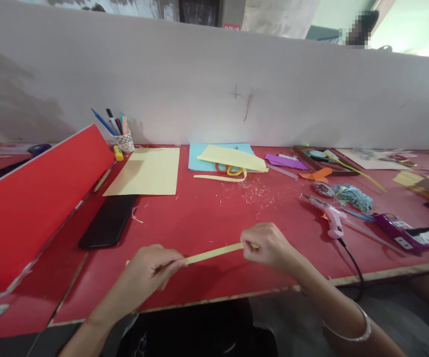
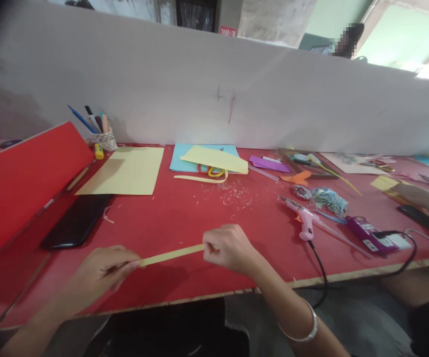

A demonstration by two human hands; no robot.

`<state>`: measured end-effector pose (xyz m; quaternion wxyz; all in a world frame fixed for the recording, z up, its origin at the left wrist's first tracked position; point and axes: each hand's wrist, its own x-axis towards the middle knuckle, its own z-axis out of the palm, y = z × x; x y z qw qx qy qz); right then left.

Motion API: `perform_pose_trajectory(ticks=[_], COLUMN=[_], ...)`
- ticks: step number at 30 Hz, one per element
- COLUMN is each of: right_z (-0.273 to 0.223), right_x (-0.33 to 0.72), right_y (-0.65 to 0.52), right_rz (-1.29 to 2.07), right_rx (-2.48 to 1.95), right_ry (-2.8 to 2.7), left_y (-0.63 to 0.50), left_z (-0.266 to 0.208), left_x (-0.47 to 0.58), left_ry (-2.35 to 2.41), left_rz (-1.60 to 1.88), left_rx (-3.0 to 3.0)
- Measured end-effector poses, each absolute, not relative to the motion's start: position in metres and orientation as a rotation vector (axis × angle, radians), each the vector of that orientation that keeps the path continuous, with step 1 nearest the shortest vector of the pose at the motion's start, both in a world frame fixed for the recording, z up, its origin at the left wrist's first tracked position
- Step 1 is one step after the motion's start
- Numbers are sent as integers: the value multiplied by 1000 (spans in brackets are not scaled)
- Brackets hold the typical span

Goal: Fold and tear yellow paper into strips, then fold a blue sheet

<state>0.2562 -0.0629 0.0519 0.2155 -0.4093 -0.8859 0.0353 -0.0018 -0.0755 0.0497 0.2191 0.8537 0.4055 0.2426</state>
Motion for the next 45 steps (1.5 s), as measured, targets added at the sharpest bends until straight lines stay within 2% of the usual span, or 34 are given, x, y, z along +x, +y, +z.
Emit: perform_pose_trajectory(ticks=[7,14,23,31,40,45], right_z=[51,67,66,57,68,79], right_x=[278,226,205,205,249,265], right_y=[-48,-63,-61,-63,-55,-50], right_rz=[-198,185,209,528,578,551], right_rx=[-1378,-1056,-1264,-1156,-1151,-1158], right_ry=[-2246,-2592,-2701,-2599,-2577,-2666], left_y=[-66,-60,-55,-59,-56,-51], left_z=[51,50,47,39,41,31], left_x=[-15,5,31,38,-9,-38], left_ry=[1269,1143,1111,1064,1191,1495], left_rz=[639,594,568,966,835,609], left_rx=[2477,2618,2842,3119,3188,3195])
